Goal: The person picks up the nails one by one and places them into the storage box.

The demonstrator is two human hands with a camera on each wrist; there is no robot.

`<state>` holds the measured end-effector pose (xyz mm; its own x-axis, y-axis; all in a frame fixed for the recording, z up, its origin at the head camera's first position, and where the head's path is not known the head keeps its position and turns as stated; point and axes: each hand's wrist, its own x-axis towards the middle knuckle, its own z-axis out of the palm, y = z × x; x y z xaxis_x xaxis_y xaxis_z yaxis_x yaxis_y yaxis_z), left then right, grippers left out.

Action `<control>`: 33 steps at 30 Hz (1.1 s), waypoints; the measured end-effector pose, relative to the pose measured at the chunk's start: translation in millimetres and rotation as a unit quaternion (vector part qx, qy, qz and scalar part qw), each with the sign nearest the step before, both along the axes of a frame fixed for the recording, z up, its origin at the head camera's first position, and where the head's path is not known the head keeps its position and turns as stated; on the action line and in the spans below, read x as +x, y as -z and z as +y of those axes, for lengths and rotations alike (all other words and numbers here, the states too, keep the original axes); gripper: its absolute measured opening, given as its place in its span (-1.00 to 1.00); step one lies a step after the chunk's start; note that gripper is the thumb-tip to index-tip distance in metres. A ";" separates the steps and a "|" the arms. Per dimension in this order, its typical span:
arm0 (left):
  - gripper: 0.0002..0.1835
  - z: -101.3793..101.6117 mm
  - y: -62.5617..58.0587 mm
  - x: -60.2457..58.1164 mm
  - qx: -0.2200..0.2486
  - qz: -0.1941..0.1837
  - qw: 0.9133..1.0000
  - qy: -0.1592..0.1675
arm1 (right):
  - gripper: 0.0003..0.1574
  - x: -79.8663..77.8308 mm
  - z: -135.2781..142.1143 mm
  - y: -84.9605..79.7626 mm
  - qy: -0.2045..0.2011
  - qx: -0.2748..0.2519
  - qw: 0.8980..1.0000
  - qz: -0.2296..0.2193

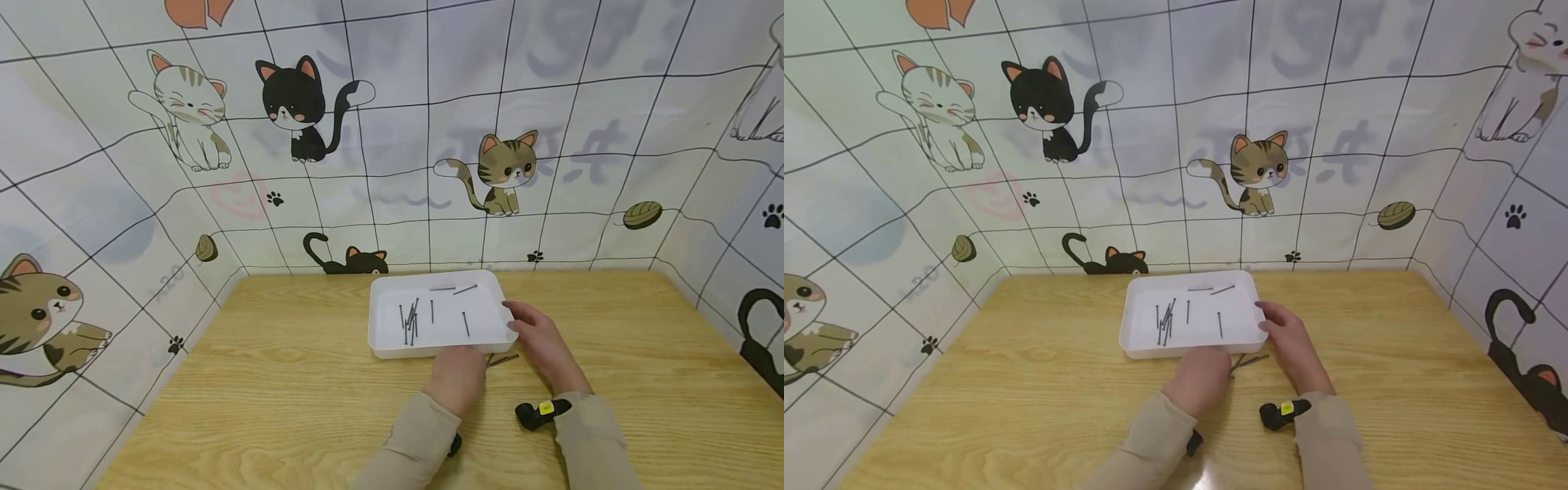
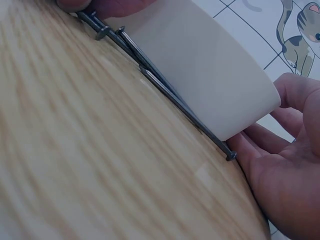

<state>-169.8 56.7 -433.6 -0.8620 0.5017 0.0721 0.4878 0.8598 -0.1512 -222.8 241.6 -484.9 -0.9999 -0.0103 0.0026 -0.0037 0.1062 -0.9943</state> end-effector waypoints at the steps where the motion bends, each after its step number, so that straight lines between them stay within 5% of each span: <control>1: -0.75 -0.4 -0.1 0.4 -0.002 0.000 1.000 0.003 | -0.40 -0.2 -0.2 0.5 0.001 0.001 1.000 0.000; 18: -0.91 -5.1 -6.0 2.8 -0.028 -0.050 0.998 0.007 | -0.41 -0.4 -0.7 0.1 0.004 0.022 1.000 -0.014; 33: -0.70 -14.9 -12.5 -6.9 0.023 -0.144 0.989 0.021 | -0.41 -1.3 0.0 -1.9 0.007 0.041 0.999 -0.022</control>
